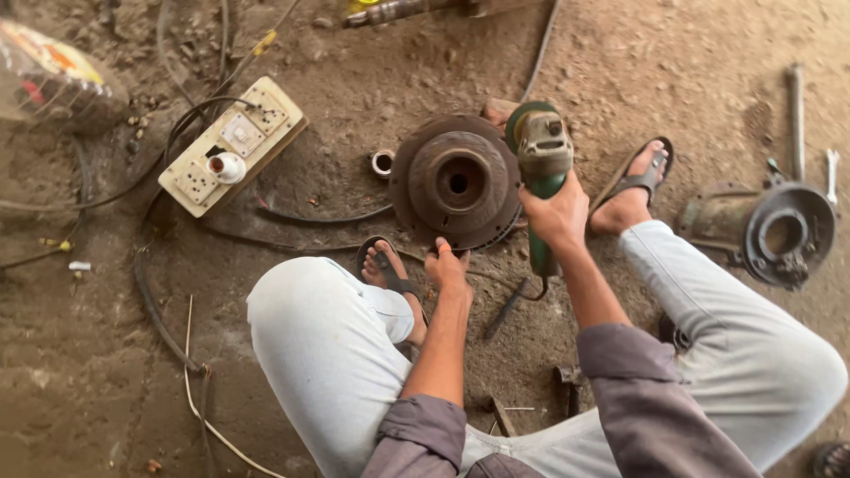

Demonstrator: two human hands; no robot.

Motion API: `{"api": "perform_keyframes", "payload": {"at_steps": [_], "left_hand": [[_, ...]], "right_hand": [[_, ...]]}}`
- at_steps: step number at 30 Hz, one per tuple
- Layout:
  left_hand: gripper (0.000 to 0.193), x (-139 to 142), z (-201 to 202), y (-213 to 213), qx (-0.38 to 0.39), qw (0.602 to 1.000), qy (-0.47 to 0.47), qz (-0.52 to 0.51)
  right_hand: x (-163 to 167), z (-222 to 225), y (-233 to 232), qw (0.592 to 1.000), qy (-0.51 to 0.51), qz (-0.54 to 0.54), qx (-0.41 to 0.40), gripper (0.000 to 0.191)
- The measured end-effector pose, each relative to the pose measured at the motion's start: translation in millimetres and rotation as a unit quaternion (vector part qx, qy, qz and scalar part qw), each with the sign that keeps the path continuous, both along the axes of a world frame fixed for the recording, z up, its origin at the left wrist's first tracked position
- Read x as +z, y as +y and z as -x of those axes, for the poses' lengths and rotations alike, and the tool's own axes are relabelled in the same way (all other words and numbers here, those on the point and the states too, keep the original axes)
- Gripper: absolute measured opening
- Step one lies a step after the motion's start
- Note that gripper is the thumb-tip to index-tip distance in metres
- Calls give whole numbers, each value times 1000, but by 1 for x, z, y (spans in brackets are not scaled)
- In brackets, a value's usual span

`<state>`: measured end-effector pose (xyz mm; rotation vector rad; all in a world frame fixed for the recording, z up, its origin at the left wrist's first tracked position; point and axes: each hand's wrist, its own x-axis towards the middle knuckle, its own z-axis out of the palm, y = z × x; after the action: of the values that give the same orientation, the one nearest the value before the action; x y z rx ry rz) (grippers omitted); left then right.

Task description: The person sits on the ground and uses an angle grinder to clean rust and debris from a circular metal part. They hold the part steady with one hand while operating the grinder with the other, rotating the part to access different areas.

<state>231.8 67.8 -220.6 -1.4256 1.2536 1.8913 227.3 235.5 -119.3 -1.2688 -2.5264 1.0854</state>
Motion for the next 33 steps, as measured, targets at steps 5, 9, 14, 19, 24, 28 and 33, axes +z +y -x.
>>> {"api": "perform_keyframes", "payload": {"at_steps": [5,9,14,19,24,28,33], "left_hand": [[25,-15,-18,17,68,988,35,-137],[34,-15,-15,11,-78,997,11,5],[48,0,7,-5,-152,950,63,267],[42,8,17,-12,-137,964,69,215],[32,-3,10,-16,-205,935,35,286],[29,-13,7,-20,-207,929,72,299],[28,-16,5,-21,-205,930,79,295]], "right_hand": [[-1,-49,-14,997,-61,15,-41,58],[-10,-69,-30,994,-104,25,-38,59],[-12,-70,-38,990,-105,75,-60,57],[-10,-58,-31,987,-78,134,-52,55],[-12,-45,-27,995,-51,84,-15,55],[-13,-36,-25,997,-47,58,5,55],[-15,-30,-25,996,-75,45,25,52]]}}
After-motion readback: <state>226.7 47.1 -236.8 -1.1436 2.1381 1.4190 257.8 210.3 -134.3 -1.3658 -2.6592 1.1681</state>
